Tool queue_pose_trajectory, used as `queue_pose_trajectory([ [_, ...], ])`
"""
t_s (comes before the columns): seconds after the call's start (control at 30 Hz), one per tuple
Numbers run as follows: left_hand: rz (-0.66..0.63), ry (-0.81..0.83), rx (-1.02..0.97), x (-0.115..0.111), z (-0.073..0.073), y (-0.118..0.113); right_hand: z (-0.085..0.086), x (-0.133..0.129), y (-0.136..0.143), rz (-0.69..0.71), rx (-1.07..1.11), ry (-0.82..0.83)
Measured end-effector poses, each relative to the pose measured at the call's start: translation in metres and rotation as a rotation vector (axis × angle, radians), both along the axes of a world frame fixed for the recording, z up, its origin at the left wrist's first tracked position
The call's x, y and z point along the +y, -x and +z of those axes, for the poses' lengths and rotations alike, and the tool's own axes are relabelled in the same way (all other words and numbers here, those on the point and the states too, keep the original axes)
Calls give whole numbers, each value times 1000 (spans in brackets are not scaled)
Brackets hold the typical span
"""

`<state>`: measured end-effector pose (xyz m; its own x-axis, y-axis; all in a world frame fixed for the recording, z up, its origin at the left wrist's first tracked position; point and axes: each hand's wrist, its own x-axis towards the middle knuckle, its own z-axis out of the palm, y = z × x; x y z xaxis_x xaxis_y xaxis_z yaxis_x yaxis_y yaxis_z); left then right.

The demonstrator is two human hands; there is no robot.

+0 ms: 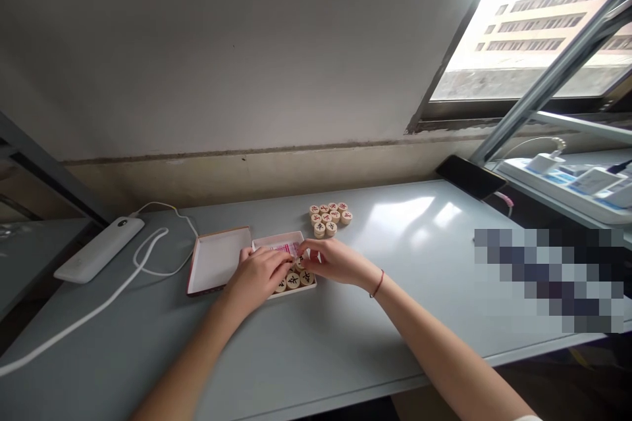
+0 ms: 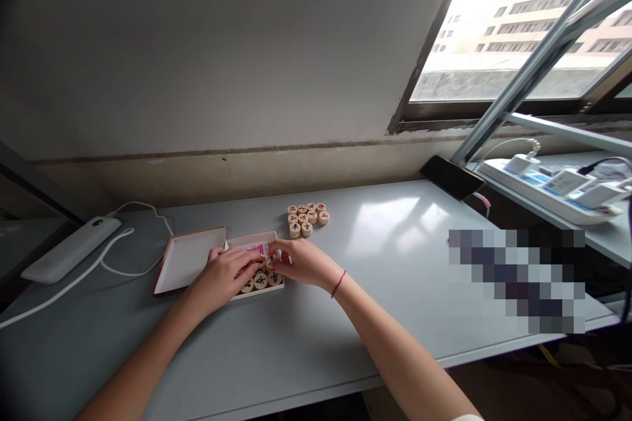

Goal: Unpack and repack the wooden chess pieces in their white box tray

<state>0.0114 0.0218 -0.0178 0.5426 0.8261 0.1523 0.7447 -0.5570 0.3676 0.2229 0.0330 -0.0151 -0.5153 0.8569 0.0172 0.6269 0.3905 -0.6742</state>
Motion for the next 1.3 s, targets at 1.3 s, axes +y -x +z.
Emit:
queue_pose_trajectory([
  [1.3,207,39,-464,-7,6,-5,20,22,-61,-481,121,115],
])
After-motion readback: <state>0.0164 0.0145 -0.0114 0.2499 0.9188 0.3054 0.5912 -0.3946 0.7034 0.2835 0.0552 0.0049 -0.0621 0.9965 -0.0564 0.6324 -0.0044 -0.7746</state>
